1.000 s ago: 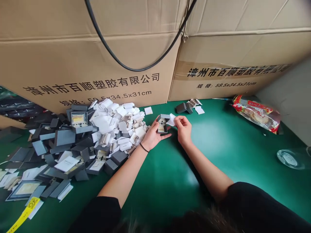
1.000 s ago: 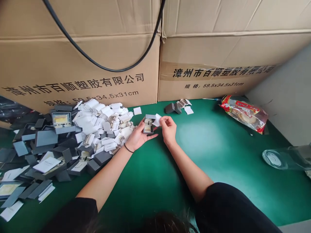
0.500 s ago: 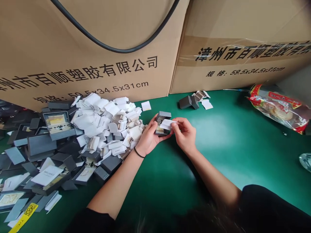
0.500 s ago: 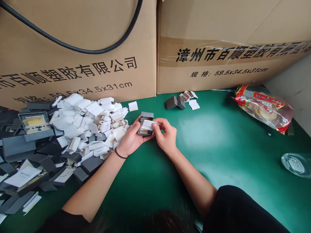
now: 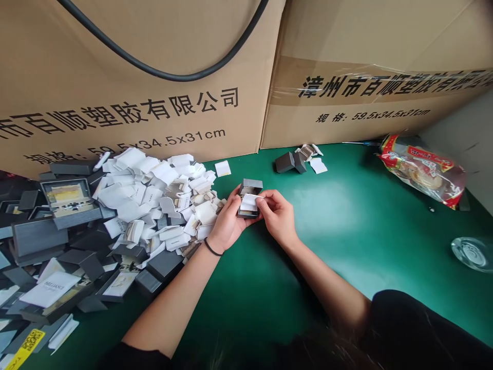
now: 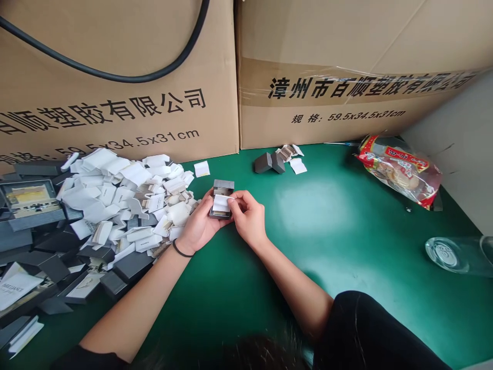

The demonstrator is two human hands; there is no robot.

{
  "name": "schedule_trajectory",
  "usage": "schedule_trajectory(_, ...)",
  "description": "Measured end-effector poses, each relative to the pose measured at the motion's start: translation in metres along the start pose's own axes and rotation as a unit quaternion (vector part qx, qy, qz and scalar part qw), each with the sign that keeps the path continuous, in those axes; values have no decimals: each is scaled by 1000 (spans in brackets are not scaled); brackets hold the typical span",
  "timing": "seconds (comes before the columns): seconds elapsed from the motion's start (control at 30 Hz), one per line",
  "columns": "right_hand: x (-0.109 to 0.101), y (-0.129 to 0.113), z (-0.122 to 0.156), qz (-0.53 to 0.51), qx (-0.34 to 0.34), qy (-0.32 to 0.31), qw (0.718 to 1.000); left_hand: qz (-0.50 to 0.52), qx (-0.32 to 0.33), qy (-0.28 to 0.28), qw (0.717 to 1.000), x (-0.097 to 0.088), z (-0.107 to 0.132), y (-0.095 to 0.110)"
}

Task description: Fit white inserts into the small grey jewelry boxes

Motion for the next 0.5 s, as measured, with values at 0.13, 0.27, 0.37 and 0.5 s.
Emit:
schedule_trajectory(0.13, 0, 0, 1, 22, 9, 4, 1000, -10, -1, 0, 1000, 0, 0, -1)
schedule_trajectory(0.27, 1, 1, 3, 34, 3, 3, 999, -21, 7, -5, 1000, 0, 0, -1)
schedule_trajectory(0.37, 1, -2, 4, 76, -35, 6, 996, -25, 10, -8, 1000, 0, 0, -1)
schedule_trajectory(0.5, 0, -11, 5, 124, -102, 29, 987, -31, 18, -15, 999, 0, 1, -1)
Point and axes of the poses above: each hand's wrist, its own z-axis away from the middle knuckle, its own x-axis out of the palm, y = z × x, the point moved 5 cm from there along -z, towards the middle knuckle, and after that the axes turned 13 degrees about y, right-handed, at the moved point
